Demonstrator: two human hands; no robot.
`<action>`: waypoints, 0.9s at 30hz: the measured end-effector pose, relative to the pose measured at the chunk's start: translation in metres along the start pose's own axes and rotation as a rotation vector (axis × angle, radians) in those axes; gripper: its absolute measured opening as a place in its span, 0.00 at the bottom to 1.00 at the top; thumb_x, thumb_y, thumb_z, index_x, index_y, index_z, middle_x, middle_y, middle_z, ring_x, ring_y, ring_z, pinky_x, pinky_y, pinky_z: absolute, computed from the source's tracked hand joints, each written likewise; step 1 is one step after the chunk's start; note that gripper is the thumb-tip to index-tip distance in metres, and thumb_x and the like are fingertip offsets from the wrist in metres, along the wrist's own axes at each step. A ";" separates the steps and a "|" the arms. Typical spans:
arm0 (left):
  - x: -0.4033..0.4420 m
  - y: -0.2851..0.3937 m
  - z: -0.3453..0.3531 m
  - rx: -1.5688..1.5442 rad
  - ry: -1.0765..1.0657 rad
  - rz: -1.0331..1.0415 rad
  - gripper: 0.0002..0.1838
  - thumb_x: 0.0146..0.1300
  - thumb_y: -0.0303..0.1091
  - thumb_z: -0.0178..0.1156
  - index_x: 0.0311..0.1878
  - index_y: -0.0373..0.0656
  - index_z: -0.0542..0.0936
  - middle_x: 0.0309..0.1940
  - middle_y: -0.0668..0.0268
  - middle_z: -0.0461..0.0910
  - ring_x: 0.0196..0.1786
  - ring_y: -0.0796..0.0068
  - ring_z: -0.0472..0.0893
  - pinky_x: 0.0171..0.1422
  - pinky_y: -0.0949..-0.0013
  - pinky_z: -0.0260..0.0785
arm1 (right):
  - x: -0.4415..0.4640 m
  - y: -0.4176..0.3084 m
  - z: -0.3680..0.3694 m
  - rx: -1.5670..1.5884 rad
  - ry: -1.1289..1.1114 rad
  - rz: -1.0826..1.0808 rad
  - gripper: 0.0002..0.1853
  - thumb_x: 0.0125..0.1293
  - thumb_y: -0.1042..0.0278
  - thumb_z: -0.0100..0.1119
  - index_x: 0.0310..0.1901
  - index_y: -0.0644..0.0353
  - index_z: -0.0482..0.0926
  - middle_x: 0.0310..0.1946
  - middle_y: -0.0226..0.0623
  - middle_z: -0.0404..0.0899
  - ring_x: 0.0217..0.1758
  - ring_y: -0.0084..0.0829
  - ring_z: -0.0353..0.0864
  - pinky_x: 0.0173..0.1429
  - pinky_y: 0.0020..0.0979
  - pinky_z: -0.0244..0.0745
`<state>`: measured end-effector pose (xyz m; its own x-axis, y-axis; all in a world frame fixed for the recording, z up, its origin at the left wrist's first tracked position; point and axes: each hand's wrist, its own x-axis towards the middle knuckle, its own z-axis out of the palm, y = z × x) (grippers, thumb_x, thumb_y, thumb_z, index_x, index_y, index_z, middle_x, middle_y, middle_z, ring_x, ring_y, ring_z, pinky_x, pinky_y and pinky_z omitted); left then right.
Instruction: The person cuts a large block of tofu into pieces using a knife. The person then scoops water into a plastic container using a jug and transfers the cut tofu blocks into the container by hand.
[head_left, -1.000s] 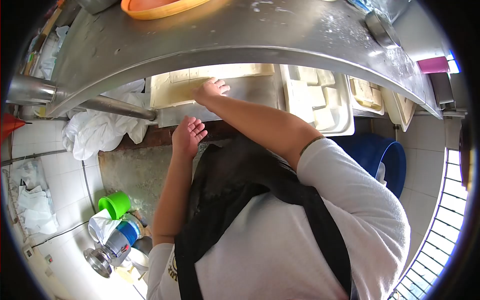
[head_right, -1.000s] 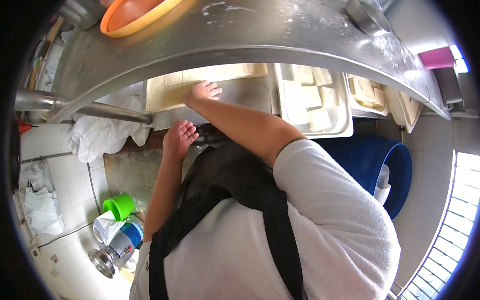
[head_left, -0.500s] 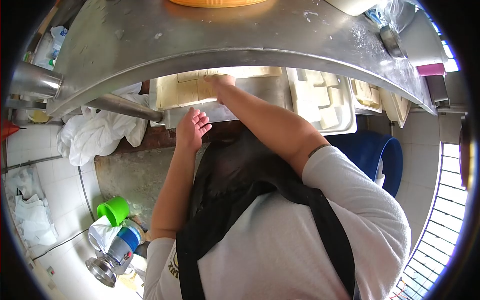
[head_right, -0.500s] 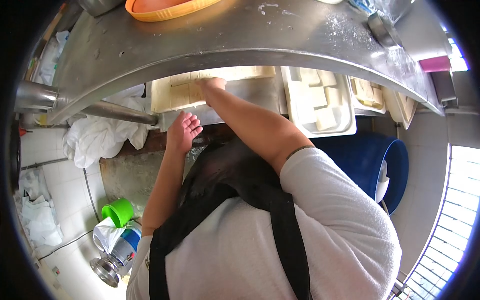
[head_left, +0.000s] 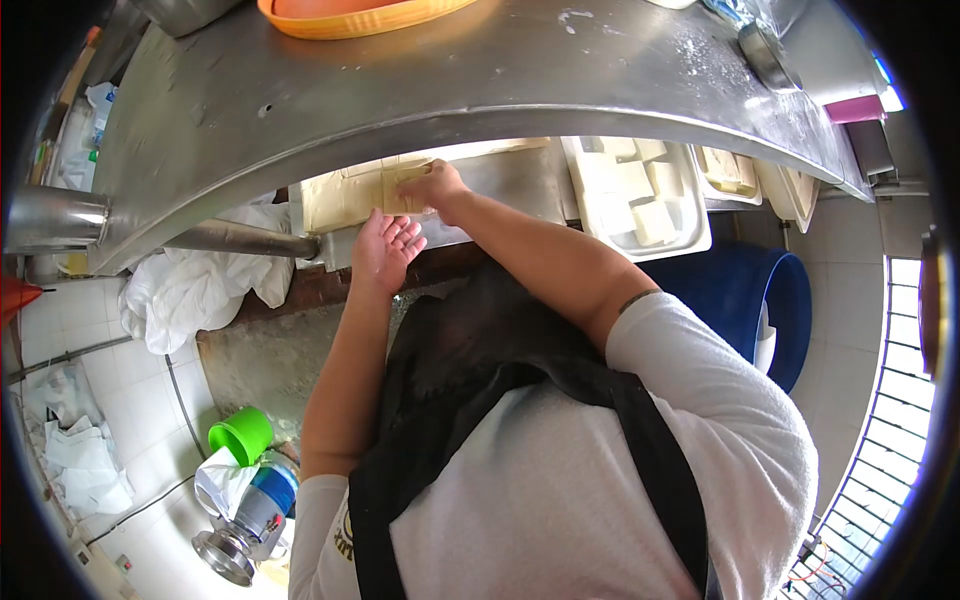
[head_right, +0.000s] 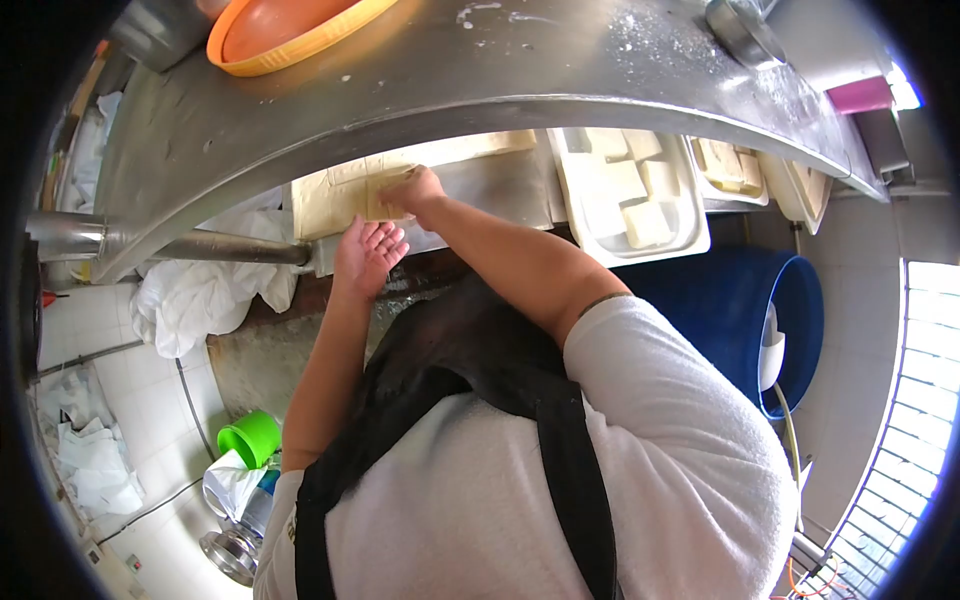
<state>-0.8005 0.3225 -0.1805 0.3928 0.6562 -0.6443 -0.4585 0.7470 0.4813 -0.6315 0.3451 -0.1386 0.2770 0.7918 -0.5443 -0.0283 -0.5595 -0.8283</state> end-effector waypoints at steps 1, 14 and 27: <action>-0.001 -0.002 0.003 0.006 -0.002 -0.001 0.37 0.80 0.55 0.52 0.75 0.31 0.60 0.65 0.53 0.71 0.66 0.53 0.75 0.72 0.44 0.70 | 0.009 0.010 -0.006 0.005 0.003 -0.001 0.26 0.58 0.70 0.79 0.55 0.68 0.79 0.48 0.44 0.87 0.49 0.37 0.89 0.54 0.42 0.84; -0.027 -0.049 0.066 0.439 -0.062 0.046 0.19 0.79 0.51 0.56 0.61 0.48 0.76 0.51 0.64 0.81 0.51 0.65 0.81 0.54 0.57 0.76 | -0.010 0.059 -0.122 0.648 -0.691 0.119 0.23 0.64 0.70 0.75 0.59 0.64 0.80 0.52 0.40 0.87 0.55 0.35 0.88 0.63 0.40 0.83; -0.051 -0.072 0.142 0.698 -0.330 0.134 0.19 0.80 0.43 0.56 0.64 0.42 0.77 0.49 0.64 0.83 0.47 0.72 0.83 0.52 0.64 0.79 | -0.097 0.055 -0.357 0.852 -0.082 -0.204 0.23 0.61 0.74 0.74 0.57 0.66 0.79 0.51 0.42 0.86 0.53 0.38 0.88 0.61 0.42 0.85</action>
<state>-0.6742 0.2505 -0.0976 0.6363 0.6614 -0.3972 0.0460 0.4814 0.8753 -0.3169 0.1504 -0.0840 0.2859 0.8897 -0.3559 -0.7017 -0.0585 -0.7100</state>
